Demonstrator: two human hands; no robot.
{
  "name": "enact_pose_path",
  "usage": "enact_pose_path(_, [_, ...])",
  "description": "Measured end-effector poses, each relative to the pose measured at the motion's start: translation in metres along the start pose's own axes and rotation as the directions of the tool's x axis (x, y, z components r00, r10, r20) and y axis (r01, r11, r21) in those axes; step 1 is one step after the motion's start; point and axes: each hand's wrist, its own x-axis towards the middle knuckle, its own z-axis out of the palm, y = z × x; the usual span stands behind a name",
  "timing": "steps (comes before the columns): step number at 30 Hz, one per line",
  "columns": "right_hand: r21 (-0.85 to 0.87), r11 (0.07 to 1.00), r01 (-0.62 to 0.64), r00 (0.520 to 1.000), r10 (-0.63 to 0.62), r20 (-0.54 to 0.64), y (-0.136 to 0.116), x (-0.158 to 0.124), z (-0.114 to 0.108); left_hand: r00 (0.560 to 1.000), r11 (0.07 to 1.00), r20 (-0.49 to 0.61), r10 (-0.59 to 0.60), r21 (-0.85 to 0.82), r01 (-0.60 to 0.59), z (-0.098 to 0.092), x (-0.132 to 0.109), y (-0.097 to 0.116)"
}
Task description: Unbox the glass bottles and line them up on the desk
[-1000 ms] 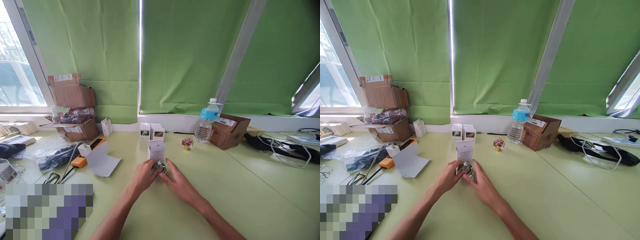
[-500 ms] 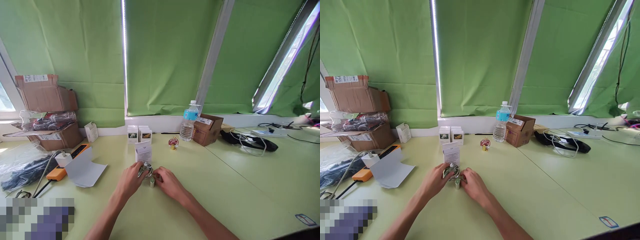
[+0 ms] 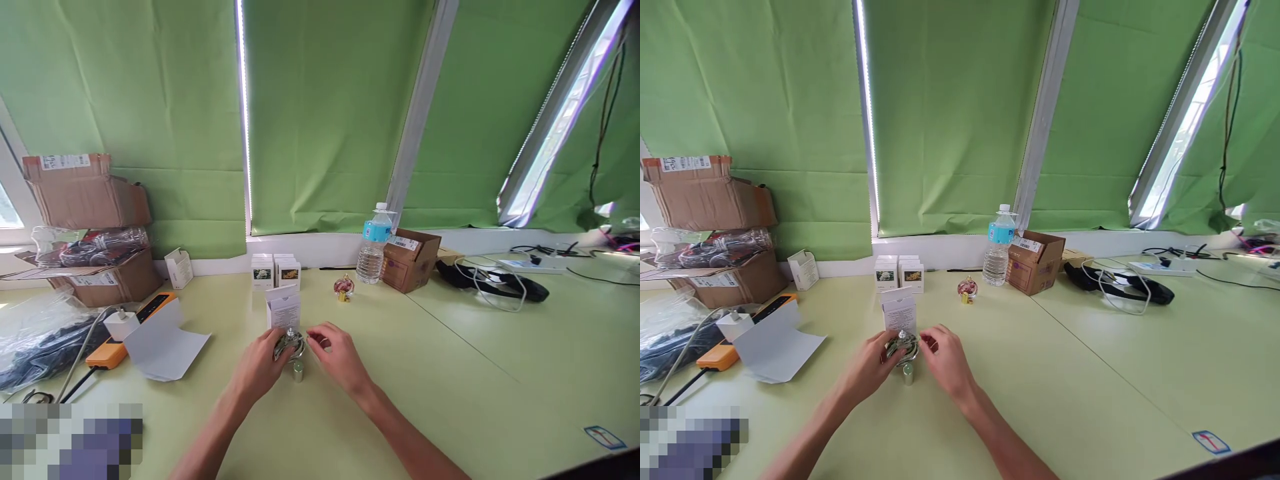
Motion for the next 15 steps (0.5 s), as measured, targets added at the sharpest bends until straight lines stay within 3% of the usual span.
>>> enact_pose_path(2, [0.116, 0.991, 0.06, 0.994, -0.048, -0.096, -0.008, 0.002, -0.002, 1.0, 1.0, 0.01, 0.011, -0.019, -0.01, 0.002, 0.0, 0.0])
enact_pose_path(5, [0.161, 0.975, 0.155, 0.978, -0.128, -0.165, -0.018, 0.005, 0.0, 1.0, 0.999, 0.021, 0.02, -0.038, -0.019, 0.005, 0.001, 0.0])
enact_pose_path(15, [0.041, 0.953, 0.302, 0.948, -0.295, -0.124, -0.013, 0.011, 0.015, 0.998, 0.997, 0.037, 0.048, -0.058, -0.046, 0.004, 0.001, 0.002])
